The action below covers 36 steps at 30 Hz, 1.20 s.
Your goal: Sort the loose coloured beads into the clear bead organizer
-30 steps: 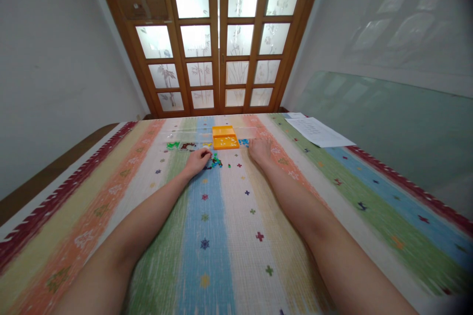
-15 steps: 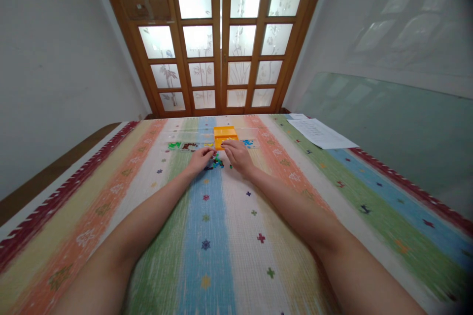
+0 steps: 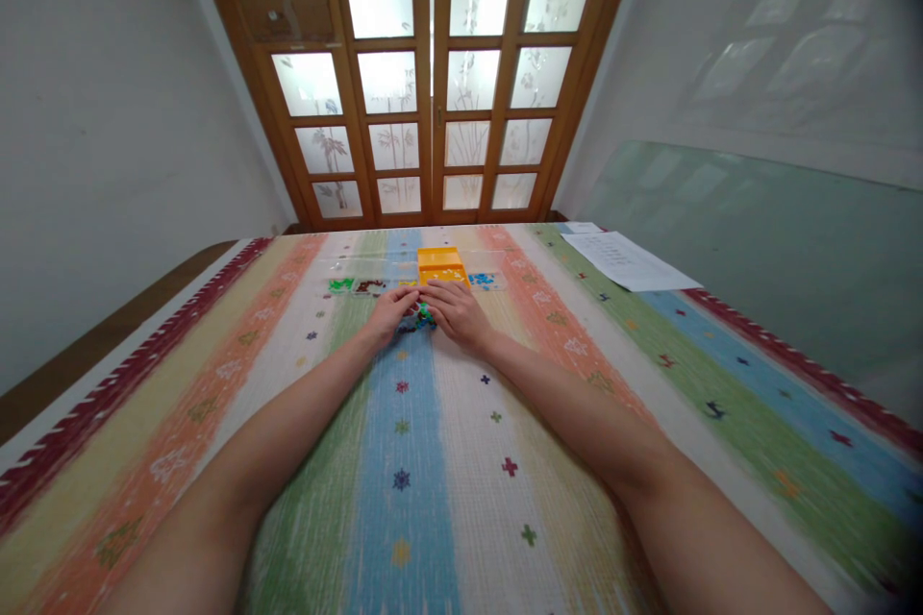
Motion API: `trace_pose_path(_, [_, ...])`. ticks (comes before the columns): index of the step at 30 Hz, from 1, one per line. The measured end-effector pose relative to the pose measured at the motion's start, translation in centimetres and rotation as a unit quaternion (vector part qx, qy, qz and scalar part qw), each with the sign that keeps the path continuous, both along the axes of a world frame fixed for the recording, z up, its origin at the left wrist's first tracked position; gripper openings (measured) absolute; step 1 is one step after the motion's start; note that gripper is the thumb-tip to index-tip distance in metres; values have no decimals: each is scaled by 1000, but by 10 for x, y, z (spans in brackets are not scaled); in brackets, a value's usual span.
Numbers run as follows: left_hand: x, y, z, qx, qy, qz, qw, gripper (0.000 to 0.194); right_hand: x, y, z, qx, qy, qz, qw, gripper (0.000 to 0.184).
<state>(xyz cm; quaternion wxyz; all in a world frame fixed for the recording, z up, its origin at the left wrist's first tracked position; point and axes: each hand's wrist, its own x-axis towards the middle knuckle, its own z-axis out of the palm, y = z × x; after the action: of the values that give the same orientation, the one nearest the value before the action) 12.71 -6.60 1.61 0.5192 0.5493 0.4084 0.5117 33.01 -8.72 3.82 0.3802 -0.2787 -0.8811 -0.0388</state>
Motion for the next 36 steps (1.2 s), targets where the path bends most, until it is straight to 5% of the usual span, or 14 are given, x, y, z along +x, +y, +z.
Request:
trace_pose_path(8, [-3, 2, 0, -12, 21, 14, 1000, 21, 2, 4, -5, -4, -7, -14, 1000, 35])
trace_pose_path(13, [-21, 15, 0, -33, 21, 89, 995, 16, 5, 9, -8, -16, -15, -27, 999, 32])
trace_pose_path(20, [-68, 36, 2, -63, -45, 200, 977, 24, 10, 17, -13, -37, -12, -54, 998, 34])
trace_pose_path(25, [-80, 39, 1, -77, -71, 190, 976, 40, 7, 16, -15, -39, -27, -53, 997, 34])
trace_pose_path(31, [-65, 36, -4, 16, 90, 154, 984, 32, 9, 19, -19, -54, -50, -55, 996, 22])
trace_pose_path(36, [-49, 28, -8, 159, 297, 70, 939, 21, 12, 20, -21, -74, -71, -27, 994, 15])
